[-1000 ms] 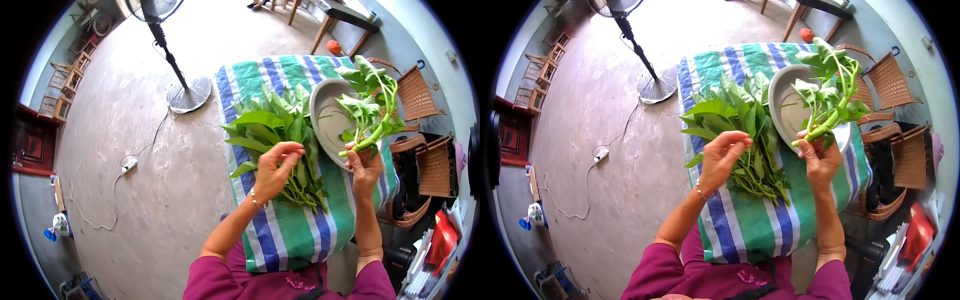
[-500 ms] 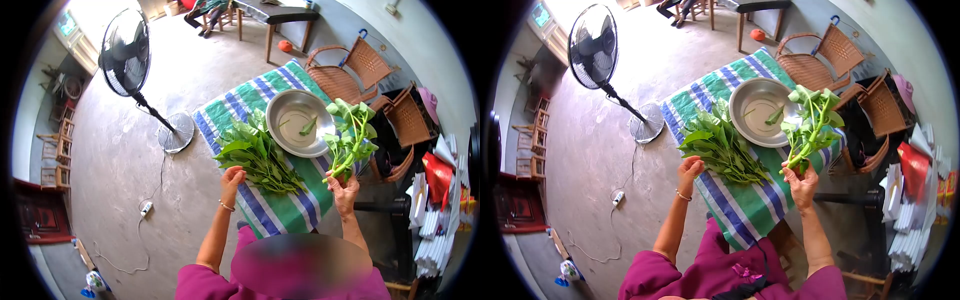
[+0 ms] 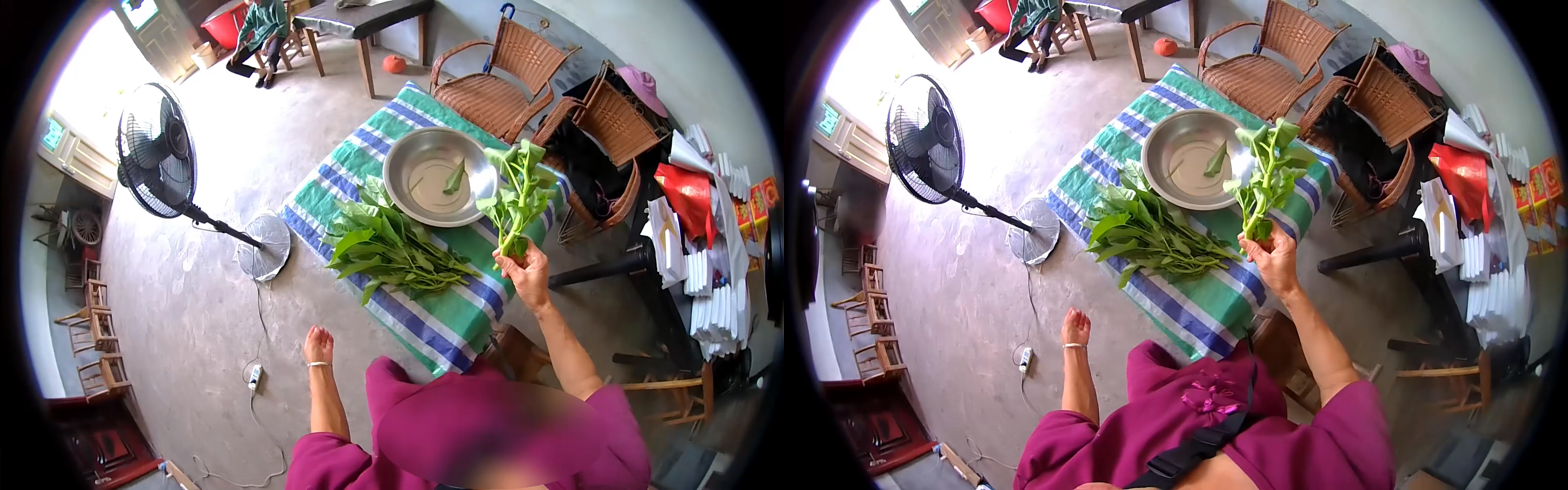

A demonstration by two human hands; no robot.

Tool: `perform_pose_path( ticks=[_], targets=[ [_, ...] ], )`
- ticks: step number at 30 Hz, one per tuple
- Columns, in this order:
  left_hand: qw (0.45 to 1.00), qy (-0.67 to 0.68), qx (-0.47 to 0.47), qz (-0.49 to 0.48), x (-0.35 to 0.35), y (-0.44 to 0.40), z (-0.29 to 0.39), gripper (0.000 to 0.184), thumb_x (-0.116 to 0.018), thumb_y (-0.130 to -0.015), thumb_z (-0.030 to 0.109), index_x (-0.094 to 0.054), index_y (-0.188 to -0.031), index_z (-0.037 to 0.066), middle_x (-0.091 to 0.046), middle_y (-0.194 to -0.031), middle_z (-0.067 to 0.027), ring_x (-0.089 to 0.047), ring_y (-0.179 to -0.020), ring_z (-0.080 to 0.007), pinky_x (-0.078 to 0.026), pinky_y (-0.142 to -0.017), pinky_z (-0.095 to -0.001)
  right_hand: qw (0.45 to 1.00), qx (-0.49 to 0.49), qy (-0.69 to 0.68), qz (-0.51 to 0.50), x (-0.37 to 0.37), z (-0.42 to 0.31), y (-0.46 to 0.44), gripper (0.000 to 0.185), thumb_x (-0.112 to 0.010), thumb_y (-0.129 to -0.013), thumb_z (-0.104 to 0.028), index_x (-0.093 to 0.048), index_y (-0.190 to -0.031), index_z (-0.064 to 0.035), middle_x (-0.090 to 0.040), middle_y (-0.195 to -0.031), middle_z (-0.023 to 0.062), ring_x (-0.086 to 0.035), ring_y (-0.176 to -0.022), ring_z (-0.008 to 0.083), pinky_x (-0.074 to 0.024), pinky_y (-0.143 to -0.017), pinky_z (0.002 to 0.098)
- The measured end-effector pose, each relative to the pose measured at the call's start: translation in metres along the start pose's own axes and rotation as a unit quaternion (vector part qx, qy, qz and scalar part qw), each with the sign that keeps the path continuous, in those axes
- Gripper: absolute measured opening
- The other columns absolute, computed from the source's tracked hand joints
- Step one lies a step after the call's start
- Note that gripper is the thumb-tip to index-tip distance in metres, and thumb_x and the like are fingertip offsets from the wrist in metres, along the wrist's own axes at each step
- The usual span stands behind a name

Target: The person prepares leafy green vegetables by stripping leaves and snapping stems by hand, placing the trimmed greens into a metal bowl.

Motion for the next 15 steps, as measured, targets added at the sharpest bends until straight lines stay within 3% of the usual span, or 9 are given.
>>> perform_pose_path(
  ticks=[2, 4, 6, 7, 11, 15],
  targets=[
    [0.996, 0.020, 0.054, 0.067, 0.030, -0.017, -0.008, 0.026, -0.063, -0.081, 0.012, -0.055, -0.105, 0.013, -0.058, -0.077, -0.0021, -0.055, -0.070, -0.0162, -0.048, -0.065, -0.0320, 0.999, -0.019, 0.023, 0.024, -0.012, 0.001, 0.012, 0.016, -0.064, -0.082, -0.004, -0.057, -0.096, -0.0043, -0.062, -0.082, 0.0005, -0.052, -0.061, 0.0028, -0.0443, -0.053, 0.0180],
    [0.991, 0.042, 0.108, 0.061, 0.045, -0.039, -0.015, 0.023, -0.063, -0.080, 0.013, -0.056, -0.102, 0.014, -0.054, -0.069, -0.0007, -0.052, -0.061, -0.0158, -0.046, -0.057, -0.0310, 0.998, -0.031, 0.026, 0.043, -0.030, 0.004, 0.027, 0.016, -0.064, -0.081, -0.003, -0.057, -0.095, -0.0042, -0.062, -0.082, 0.0008, -0.052, -0.060, 0.0029, -0.0436, -0.052, 0.0176],
    [0.992, -0.009, 0.114, 0.060, 0.050, -0.043, -0.006, 0.019, -0.063, -0.081, 0.014, -0.057, -0.099, 0.013, -0.053, -0.066, 0.0000, -0.050, -0.057, -0.0144, -0.045, -0.053, -0.0289, 0.997, -0.050, 0.023, 0.062, -0.054, 0.019, 0.044, 0.017, -0.065, -0.080, -0.004, -0.057, -0.095, -0.0038, -0.062, -0.080, 0.0008, -0.051, -0.059, 0.0034, -0.0432, -0.052, 0.0180],
    [0.995, -0.010, 0.102, -0.005, 0.049, -0.046, 0.003, 0.017, -0.064, -0.082, 0.017, -0.057, -0.096, 0.013, -0.052, -0.064, 0.0007, -0.049, -0.055, -0.0123, -0.043, -0.050, -0.0272, 0.996, -0.058, 0.027, 0.059, -0.072, 0.026, 0.051, 0.017, -0.065, -0.080, -0.004, -0.057, -0.095, -0.0038, -0.062, -0.080, 0.0008, -0.051, -0.059, 0.0034, -0.0432, -0.052, 0.0180],
    [0.996, -0.025, 0.088, -0.015, 0.057, -0.037, 0.058, 0.013, -0.064, -0.083, 0.022, -0.054, -0.085, 0.013, -0.049, -0.060, 0.0021, -0.047, -0.054, -0.0109, -0.042, -0.050, -0.0268, 0.994, -0.065, 0.048, 0.068, -0.136, 0.038, 0.062, 0.016, -0.067, -0.080, -0.009, -0.058, -0.093, -0.0036, -0.062, -0.078, 0.0011, -0.050, -0.056, 0.0039, -0.0410, -0.050, 0.0184],
    [0.995, -0.003, 0.094, -0.031, 0.071, -0.054, 0.109, 0.022, -0.061, -0.085, 0.029, -0.049, -0.072, 0.015, -0.047, -0.057, 0.0029, -0.046, -0.053, -0.0113, -0.041, -0.052, -0.0270, 0.995, -0.049, 0.053, 0.070, -0.179, 0.020, 0.053, 0.015, -0.066, -0.081, -0.010, -0.058, -0.092, -0.0037, -0.063, -0.078, 0.0007, -0.049, -0.055, 0.0039, -0.0392, -0.048, 0.0181]
  ],
)
Point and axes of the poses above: each hand's wrist, its own y-axis away from the middle knuckle, its own x-axis out of the back of the hand, z = x × y, the point moved 7 cm from there along -y, towards the middle knuckle
